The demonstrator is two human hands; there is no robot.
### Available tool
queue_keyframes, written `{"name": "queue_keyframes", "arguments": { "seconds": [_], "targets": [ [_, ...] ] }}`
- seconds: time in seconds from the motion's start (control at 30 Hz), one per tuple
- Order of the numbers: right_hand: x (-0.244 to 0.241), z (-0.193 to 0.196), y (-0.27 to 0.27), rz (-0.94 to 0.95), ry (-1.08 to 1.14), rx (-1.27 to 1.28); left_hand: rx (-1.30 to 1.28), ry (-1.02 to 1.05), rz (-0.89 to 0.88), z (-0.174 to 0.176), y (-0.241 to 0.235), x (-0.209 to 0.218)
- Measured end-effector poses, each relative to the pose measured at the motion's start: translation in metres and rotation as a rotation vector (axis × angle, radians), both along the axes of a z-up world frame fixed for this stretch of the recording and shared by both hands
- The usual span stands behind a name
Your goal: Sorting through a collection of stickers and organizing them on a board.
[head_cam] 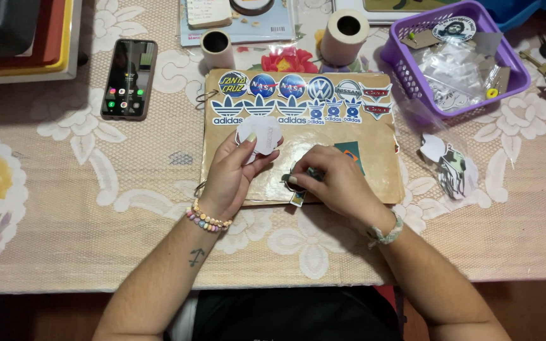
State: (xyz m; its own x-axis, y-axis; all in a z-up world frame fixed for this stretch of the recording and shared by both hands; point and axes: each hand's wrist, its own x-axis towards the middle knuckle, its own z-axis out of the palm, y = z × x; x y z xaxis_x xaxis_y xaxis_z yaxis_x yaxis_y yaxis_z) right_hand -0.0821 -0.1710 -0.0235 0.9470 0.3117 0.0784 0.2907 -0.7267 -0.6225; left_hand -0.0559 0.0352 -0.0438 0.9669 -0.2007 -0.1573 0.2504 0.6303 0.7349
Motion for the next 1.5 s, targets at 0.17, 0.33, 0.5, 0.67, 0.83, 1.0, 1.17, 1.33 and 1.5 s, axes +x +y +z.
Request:
{"name": "queue_keyframes", "arguments": {
  "seconds": [0.17,0.33,0.5,0.67,0.83,1.0,1.17,1.33,1.5],
  "targets": [
    [0.007,0.001,-0.026,-0.158,0.059,0.324,0.022,0.018,-0.044,-0.002,0.0,-0.001],
    [0.008,0.008,-0.03,-0.193,0.211,0.189,0.024,0.076,-0.09,0.008,-0.002,-0.006],
    [0.02,0.012,-0.076,-0.263,0.073,0.232,0.029,0.094,-0.101,0.007,-0.002,-0.005],
    [0.016,0.023,-0.068,-0.213,0.308,0.462,0.031,0.111,-0.116,0.006,-0.003,-0.003],
    [0.027,0.016,-0.102,-0.227,-0.027,-0.017,0.043,0.106,-0.11,0.003,0.0,-0.001],
    [0.034,0.004,-0.086,-0.287,-0.036,-0.198,0.046,0.108,-0.105,0.003,0.001,-0.003],
    [0.045,-0.005,-0.087,-0.267,0.013,-0.174,0.045,0.105,-0.109,0.006,0.001,-0.001],
    [0.047,-0.021,-0.09,-0.311,0.012,-0.013,0.032,0.103,-0.11,0.008,0.001,-0.003],
    [0.016,0.006,-0.059,-0.274,-0.161,0.093,0.023,0.098,-0.104,0.006,0.002,-0.001]
  ]
}}
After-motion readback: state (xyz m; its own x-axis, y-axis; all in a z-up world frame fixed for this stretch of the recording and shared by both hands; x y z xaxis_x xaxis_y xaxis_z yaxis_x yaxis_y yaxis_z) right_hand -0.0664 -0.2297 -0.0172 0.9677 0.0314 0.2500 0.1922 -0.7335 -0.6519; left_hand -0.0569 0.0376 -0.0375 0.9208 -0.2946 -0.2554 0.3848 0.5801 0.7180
